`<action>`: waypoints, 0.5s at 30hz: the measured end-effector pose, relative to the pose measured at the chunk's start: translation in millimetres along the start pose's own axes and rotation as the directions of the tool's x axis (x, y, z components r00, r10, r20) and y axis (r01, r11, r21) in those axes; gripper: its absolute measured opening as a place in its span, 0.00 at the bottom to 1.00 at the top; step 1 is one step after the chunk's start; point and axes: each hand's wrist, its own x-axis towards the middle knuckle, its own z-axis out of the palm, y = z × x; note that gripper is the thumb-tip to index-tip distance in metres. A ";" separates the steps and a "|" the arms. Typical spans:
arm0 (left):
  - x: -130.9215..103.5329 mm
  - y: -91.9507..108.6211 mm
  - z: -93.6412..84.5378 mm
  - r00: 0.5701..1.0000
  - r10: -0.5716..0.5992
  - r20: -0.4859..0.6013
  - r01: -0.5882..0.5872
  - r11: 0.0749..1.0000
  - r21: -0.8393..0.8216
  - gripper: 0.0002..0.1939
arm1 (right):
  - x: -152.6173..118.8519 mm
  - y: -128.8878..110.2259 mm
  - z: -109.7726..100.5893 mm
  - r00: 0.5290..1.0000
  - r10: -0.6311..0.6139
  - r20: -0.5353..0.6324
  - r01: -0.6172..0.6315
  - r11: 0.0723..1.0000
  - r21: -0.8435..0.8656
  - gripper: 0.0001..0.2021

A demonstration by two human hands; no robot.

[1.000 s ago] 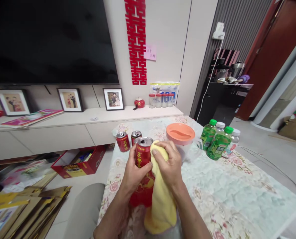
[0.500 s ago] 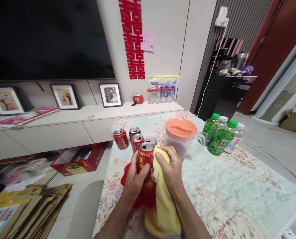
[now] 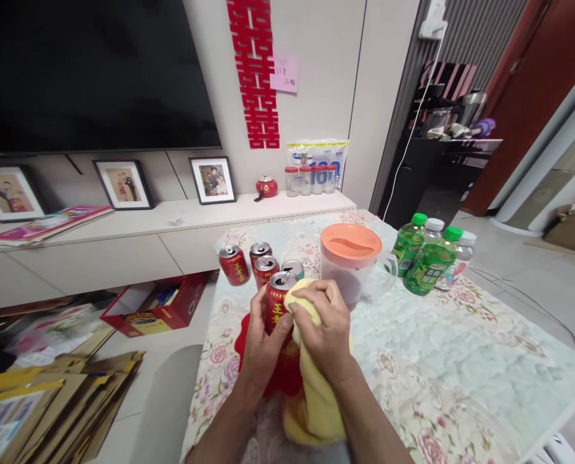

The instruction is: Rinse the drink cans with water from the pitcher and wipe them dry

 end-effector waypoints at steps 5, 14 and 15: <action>-3.2 0.8 1.3 1.000 0.002 0.028 0.001 0.995 -0.095 0.35 | 1.7 8.4 0.1 0.902 0.432 0.005 -0.424 0.883 0.200 0.08; -2.5 -5.4 -1.3 0.999 0.005 0.050 0.003 0.987 -0.161 0.35 | -0.6 1.5 2.3 0.828 0.554 0.082 -0.547 0.770 0.328 0.11; -2.0 -6.7 -2.2 0.999 0.010 0.038 -0.004 0.988 -0.156 0.33 | -1.1 0.3 2.5 0.897 0.440 0.039 -0.434 0.862 0.262 0.08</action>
